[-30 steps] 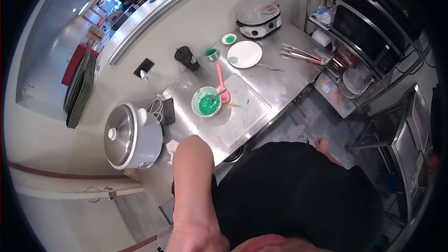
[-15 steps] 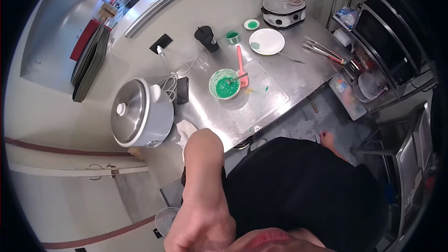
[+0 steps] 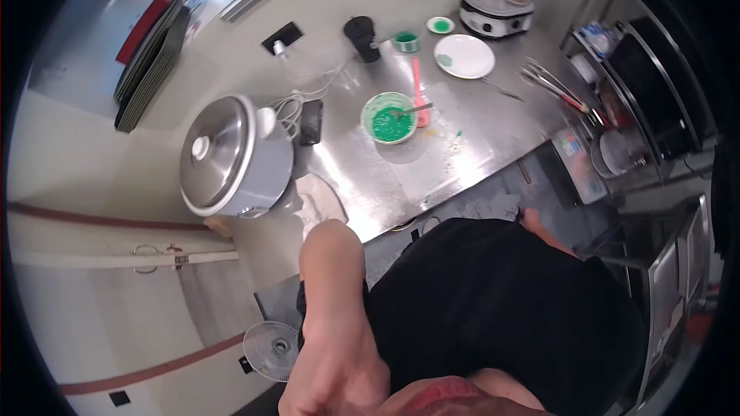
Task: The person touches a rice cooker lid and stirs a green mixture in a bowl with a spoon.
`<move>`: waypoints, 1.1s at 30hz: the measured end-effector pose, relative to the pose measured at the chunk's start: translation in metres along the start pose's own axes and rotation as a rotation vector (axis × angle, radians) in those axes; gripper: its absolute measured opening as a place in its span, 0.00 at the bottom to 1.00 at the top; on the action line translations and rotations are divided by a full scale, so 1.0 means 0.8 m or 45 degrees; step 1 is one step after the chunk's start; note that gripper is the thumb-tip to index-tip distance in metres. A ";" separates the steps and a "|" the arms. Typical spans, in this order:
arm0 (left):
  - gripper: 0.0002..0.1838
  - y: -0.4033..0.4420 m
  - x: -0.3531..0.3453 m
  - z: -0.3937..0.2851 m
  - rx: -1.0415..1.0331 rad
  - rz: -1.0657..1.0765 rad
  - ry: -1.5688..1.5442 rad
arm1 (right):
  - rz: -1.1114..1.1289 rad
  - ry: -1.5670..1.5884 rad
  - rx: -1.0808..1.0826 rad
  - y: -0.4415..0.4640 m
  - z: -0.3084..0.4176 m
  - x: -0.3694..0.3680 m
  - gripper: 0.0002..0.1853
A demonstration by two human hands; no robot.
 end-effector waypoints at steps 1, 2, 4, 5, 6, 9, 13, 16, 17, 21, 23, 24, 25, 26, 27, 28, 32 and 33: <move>0.20 -0.003 0.009 0.006 -0.067 -0.037 0.199 | 0.198 -0.038 0.035 0.010 0.023 0.002 0.07; 0.20 -0.006 0.025 0.007 -0.079 -0.034 0.206 | 0.385 -0.083 0.055 0.015 0.043 0.010 0.06; 0.20 -0.016 0.057 0.006 0.029 0.091 -0.045 | 0.659 -0.148 0.010 0.046 0.117 0.030 0.06; 0.20 -0.014 0.063 0.012 0.015 0.080 -0.029 | 0.930 -0.202 -0.046 0.065 0.168 0.038 0.05; 0.20 -0.009 0.067 0.015 -0.096 0.048 0.128 | 0.978 -0.260 0.055 0.088 0.218 0.044 0.06; 0.20 0.000 0.094 0.010 -0.151 0.065 0.284 | 0.911 -0.111 0.427 0.146 0.367 0.029 0.05; 0.20 -0.022 0.109 0.033 -0.026 0.159 0.156 | 0.861 0.002 0.798 0.167 0.555 -0.036 0.16; 0.20 -0.011 0.125 0.030 -0.094 0.193 0.313 | 0.948 0.105 1.018 0.153 0.629 -0.115 0.16; 0.20 -0.003 0.131 0.026 -0.086 0.223 0.345 | 0.983 0.118 1.104 0.146 0.641 -0.143 0.15; 0.19 0.001 0.148 0.025 -0.071 0.466 0.322 | 1.202 0.015 0.977 0.125 0.672 -0.237 0.10; 0.18 -0.020 0.161 0.034 -0.023 0.449 0.092 | 1.115 0.132 1.202 0.100 0.686 -0.258 0.14; 0.18 -0.031 0.167 0.029 -0.020 0.461 0.096 | 1.224 0.027 1.168 0.088 0.690 -0.271 0.21; 0.20 -0.050 0.182 0.029 0.393 0.409 0.250 | 1.230 0.030 1.166 0.080 0.686 -0.286 0.21; 0.23 -0.081 0.208 0.022 0.808 0.331 0.395 | 1.178 -0.007 1.299 0.077 0.672 -0.309 0.20; 0.23 -0.107 0.255 -0.006 0.825 0.306 0.376 | 1.109 -0.049 1.414 0.084 0.654 -0.331 0.18; 0.21 -0.147 0.307 -0.022 1.206 0.844 0.971 | 0.997 0.082 1.531 0.092 0.641 -0.351 0.14; 0.33 -0.277 0.474 -0.172 2.395 2.325 1.245 | 0.984 0.389 1.108 0.126 0.635 -0.371 0.09; 0.33 -0.288 0.490 -0.200 2.408 2.330 1.181 | 1.012 0.548 0.972 0.132 0.644 -0.366 0.10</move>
Point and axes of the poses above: each hand's wrist, its own y-axis towards the middle knuckle, its own x-axis out of the back of the hand, z = x × y, the point moved 4 cm from there along y, towards the middle knuckle, and after that the axes turned 15 degrees about y, right-handed, at the moved point
